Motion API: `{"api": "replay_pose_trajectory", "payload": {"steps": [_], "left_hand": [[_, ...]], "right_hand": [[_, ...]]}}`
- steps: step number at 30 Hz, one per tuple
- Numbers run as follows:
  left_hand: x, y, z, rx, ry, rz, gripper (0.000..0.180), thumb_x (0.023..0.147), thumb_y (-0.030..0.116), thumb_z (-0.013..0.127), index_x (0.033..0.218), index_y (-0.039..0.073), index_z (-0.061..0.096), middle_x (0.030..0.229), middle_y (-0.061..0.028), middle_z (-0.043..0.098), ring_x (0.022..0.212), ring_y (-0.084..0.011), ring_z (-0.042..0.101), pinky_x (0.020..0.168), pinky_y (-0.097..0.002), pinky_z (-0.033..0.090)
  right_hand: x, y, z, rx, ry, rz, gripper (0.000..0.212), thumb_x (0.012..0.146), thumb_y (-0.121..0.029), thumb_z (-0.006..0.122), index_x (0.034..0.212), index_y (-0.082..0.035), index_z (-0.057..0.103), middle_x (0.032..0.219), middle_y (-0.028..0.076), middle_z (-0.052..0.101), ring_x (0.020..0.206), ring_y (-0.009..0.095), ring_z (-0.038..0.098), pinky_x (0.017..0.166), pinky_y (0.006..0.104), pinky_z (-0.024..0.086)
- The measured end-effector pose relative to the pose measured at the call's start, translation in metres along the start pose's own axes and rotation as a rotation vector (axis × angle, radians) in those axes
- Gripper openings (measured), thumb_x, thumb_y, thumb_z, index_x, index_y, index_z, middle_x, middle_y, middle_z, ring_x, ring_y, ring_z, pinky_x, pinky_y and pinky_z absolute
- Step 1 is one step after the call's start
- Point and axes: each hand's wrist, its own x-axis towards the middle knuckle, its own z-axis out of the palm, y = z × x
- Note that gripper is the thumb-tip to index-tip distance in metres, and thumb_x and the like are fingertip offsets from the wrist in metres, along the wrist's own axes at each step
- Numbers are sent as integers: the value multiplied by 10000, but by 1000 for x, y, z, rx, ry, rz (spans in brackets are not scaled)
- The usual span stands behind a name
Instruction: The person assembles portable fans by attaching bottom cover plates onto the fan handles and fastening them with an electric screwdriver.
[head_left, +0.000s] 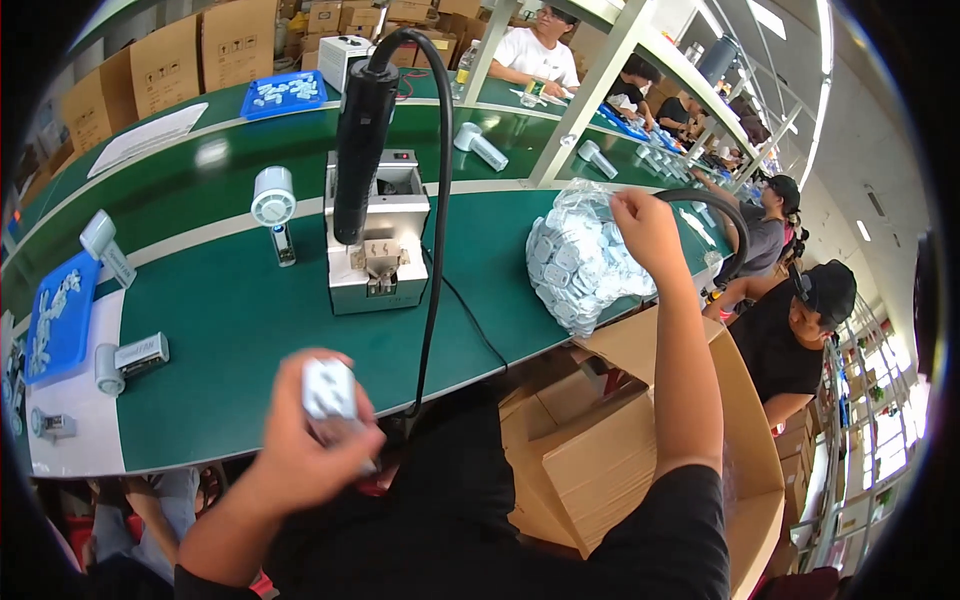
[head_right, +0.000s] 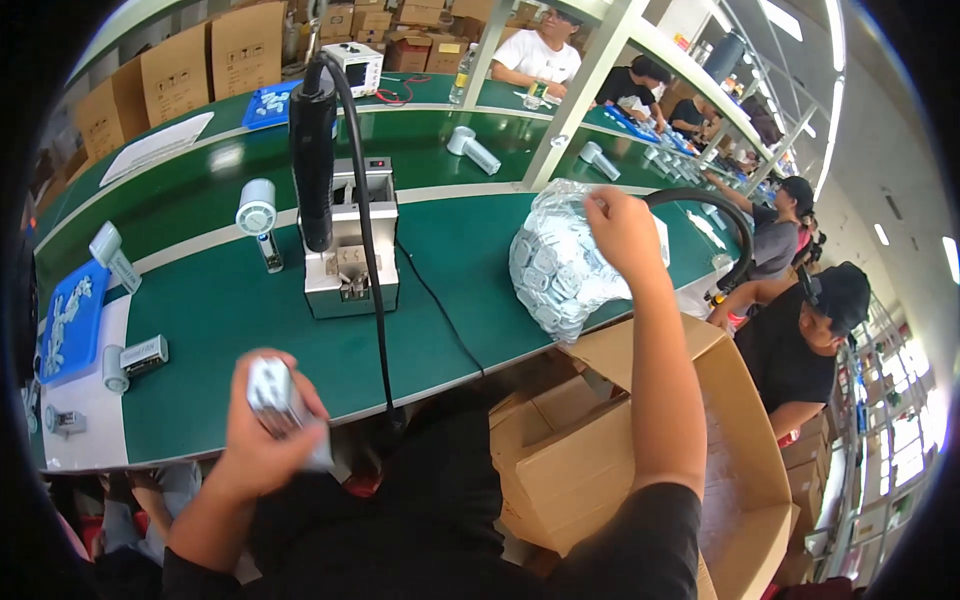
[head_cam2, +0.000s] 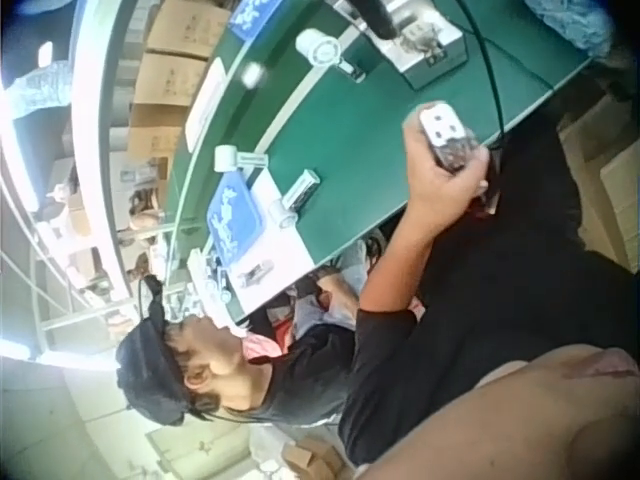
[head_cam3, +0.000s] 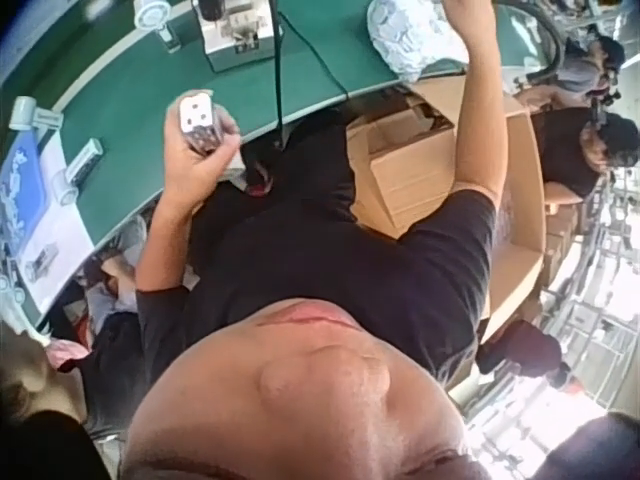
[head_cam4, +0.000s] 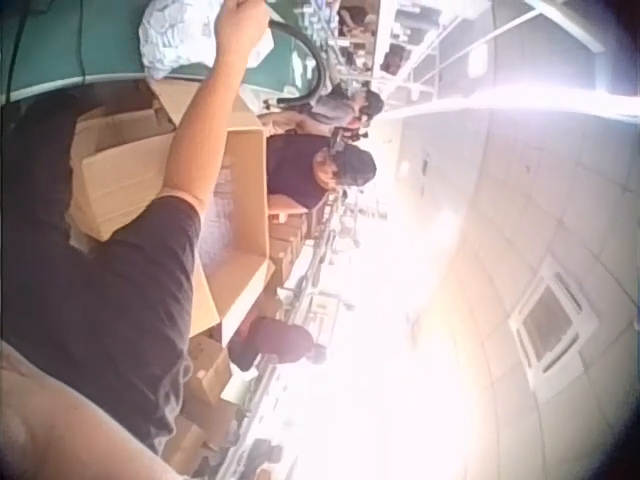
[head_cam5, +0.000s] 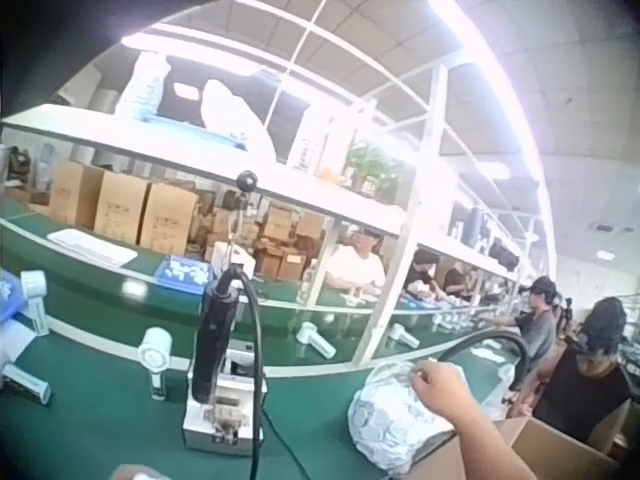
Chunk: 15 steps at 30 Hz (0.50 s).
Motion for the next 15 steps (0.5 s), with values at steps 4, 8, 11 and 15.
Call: {"api": "replay_pose_trajectory", "payload": {"steps": [4, 8, 11, 15], "left_hand": [[9, -26, -40, 103, 376, -14, 581, 750, -59, 649, 1242, 58, 362, 900, -52, 552, 786, -107, 560, 686, -254, 489], [5, -43, -61, 139, 475, 25, 571, 749, -47, 660, 1237, 59, 383, 1051, -92, 560, 948, -158, 588, 813, -313, 504], [10, -41, -61, 177, 458, 31, 515, 744, -98, 634, 1170, 71, 398, 993, -70, 552, 952, -163, 581, 812, -311, 500], [4, -40, -57, 154, 447, 69, 461, 786, 26, 667, 1178, 94, 433, 927, -50, 535, 804, -113, 533, 686, -273, 469]], "right_hand": [[18, 108, 80, -532, -338, 108, 384, 784, -365, 606, 899, -5, 672, 927, 233, 654, 872, 400, 630, 792, 473, 497], [25, 96, 100, -475, -198, 82, 262, 837, -240, 535, 873, -1, 638, 917, 219, 653, 905, 380, 619, 812, 464, 484], [30, 105, 63, -149, 238, -139, 225, 871, -208, 567, 910, 3, 637, 930, 194, 630, 855, 365, 584, 763, 419, 456], [-9, -49, 8, 528, 611, -203, 302, 956, -139, 534, 1215, 13, 564, 1058, 102, 635, 908, 108, 581, 781, 206, 454]]}}
